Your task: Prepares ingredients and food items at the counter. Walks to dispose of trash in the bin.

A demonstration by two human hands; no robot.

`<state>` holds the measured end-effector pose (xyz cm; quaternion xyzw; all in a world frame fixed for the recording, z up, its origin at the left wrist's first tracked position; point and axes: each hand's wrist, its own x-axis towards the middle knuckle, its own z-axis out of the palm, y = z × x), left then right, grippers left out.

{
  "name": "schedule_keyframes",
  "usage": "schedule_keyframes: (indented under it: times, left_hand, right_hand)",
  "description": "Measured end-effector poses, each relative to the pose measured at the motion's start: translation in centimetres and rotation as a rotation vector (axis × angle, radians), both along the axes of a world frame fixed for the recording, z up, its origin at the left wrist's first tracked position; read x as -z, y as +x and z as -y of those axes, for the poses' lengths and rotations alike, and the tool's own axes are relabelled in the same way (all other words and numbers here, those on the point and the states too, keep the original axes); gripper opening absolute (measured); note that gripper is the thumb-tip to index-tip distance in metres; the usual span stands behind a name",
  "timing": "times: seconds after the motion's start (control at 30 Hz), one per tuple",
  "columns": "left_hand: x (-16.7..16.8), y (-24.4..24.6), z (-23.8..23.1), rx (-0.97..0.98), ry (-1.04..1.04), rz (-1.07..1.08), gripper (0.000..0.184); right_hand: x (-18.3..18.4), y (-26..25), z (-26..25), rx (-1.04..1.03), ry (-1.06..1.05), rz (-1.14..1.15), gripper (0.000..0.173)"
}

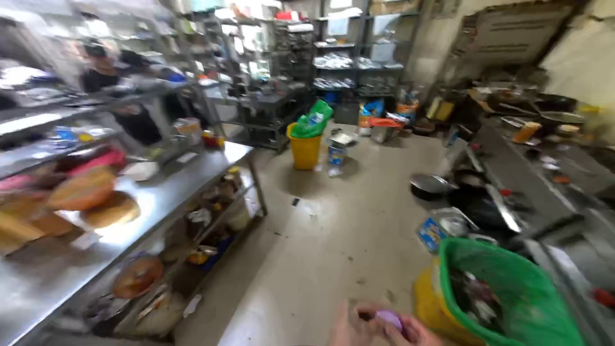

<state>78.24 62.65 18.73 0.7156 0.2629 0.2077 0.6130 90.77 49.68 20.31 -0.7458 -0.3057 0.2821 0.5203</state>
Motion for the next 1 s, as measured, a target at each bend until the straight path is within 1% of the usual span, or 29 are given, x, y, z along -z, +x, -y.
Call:
schedule_keyframes:
  times: [0.07, 0.2, 0.3, 0.33, 0.43, 0.53, 0.57, 0.63, 0.73, 0.8, 0.87, 1.0]
  left_hand:
    - [-1.7, 6.1, -1.0, 0.068, 0.014, -0.025, 0.022]
    - [-4.5, 19.8, -1.5, 0.219, 0.051, -0.033, 0.021]
    - [-6.3, 29.3, -0.5, 0.359, 0.083, 0.012, 0.024]
    - [-5.9, 32.8, 0.1, 0.385, 0.086, 0.025, 0.023]
    - [-3.4, 43.8, 2.0, 0.388, 0.067, -0.032, 0.020]
    - [-0.4, 51.3, 4.0, 0.378, 0.048, -0.075, 0.021]
    - [0.2, 53.0, 4.6, 0.369, 0.054, -0.085, 0.021]
    - [0.8, 55.0, 5.6, 0.372, 0.078, -0.053, 0.022]
    - [1.3, 58.3, 6.6, 0.365, 0.005, -0.090, 0.023]
    - [2.3, 60.1, 7.3, 0.347, -0.023, -0.118, 0.023]
    - [3.2, 61.3, 7.9, 0.315, -0.006, -0.149, 0.023]
    - [3.5, 62.7, 8.5, 0.280, 0.075, -0.321, 0.022]
  right_hand:
    - [-0.6, 5.1, -0.3, 0.111, 0.008, 0.050, 0.026]
    - [-2.5, 16.4, 0.7, 0.297, -0.050, 0.062, 0.025]
    - [-3.2, 24.2, 2.5, 0.414, -0.096, 0.241, 0.024]
    - [-3.2, 26.8, 3.1, 0.442, -0.116, 0.273, 0.025]
    - [-2.8, 35.7, 4.3, 0.512, -0.171, 0.266, 0.022]
    - [-1.1, 42.7, 6.4, 0.522, -0.210, 0.187, 0.022]
    - [-0.4, 44.9, 6.9, 0.513, -0.232, 0.177, 0.022]
    - [1.0, 48.7, 7.7, 0.504, -0.262, 0.167, 0.023]
    - [2.8, 53.0, 8.5, 0.498, -0.305, 0.154, 0.023]
    - [4.3, 54.6, 9.3, 0.486, -0.297, 0.211, 0.023]
    - [5.0, 55.8, 9.7, 0.468, -0.306, 0.242, 0.022]
    - [5.8, 57.3, 9.9, 0.414, -0.351, 0.175, 0.020]
